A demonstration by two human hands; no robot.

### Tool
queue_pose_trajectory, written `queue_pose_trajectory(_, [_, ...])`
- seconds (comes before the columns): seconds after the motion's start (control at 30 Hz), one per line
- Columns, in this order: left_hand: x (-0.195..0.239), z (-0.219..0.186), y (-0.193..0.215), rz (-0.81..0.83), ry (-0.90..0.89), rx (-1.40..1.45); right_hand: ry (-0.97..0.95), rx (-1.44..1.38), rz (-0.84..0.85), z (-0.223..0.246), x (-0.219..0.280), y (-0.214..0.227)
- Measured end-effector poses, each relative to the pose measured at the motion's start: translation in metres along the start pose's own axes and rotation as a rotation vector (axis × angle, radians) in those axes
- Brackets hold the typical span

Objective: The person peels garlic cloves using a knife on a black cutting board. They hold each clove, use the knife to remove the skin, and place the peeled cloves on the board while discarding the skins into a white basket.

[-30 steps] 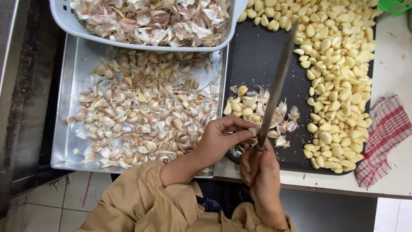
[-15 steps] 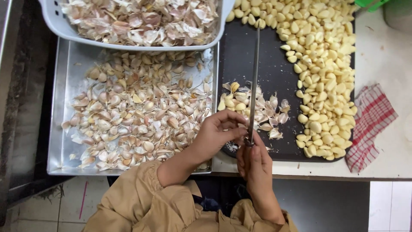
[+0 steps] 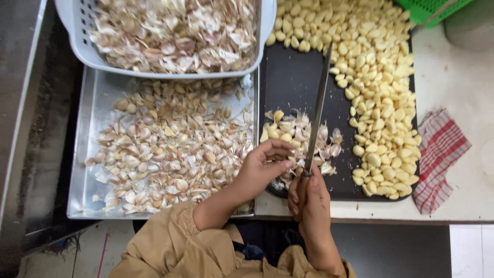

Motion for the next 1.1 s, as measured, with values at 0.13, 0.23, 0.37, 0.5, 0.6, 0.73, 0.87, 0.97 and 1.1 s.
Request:
queue_pose_trajectory(0.13, [-0.002,0.000,0.001,-0.004,-0.070,-0.042,-0.014,0.053,-0.069,-0.004,0.001,0.003])
queue_pose_trajectory(0.23, [-0.003,0.004,0.005,-0.037,-0.056,-0.010,0.007,0.104,-0.074,-0.010,0.002,0.002])
queue_pose_trajectory(0.37, [-0.003,0.002,0.007,-0.089,-0.030,0.017,0.021,0.099,-0.067,-0.016,0.001,0.002])
queue_pose_trajectory(0.5, [-0.002,-0.006,0.006,-0.090,-0.031,0.121,0.027,0.067,-0.116,-0.018,0.001,0.006])
queue_pose_trajectory(0.6, [-0.003,-0.011,0.008,-0.129,-0.061,0.121,0.038,0.048,-0.141,-0.014,0.002,0.010])
queue_pose_trajectory(0.73, [-0.002,-0.018,0.011,-0.151,-0.123,-0.079,0.049,0.089,-0.239,-0.005,0.004,0.025])
queue_pose_trajectory(0.87, [0.008,-0.024,0.012,-0.209,-0.398,-0.997,0.053,0.202,-0.270,-0.010,0.001,0.053])
queue_pose_trajectory(0.97, [0.007,-0.012,0.009,-0.137,-0.435,-1.248,0.143,0.278,-0.217,-0.017,0.003,0.064])
queue_pose_trajectory(1.1, [-0.011,-0.005,0.016,-0.136,-0.500,-1.206,0.071,0.225,-0.214,-0.013,0.002,0.062])
Point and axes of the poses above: each hand's wrist, its own x-axis away from the middle knuckle, its own y-axis out of the back of the hand, z = x × y, the point moved 2 cm from there along -x, towards the middle knuckle, and after that the axes turned 5 degrees about -x, right-handed, at the moved point
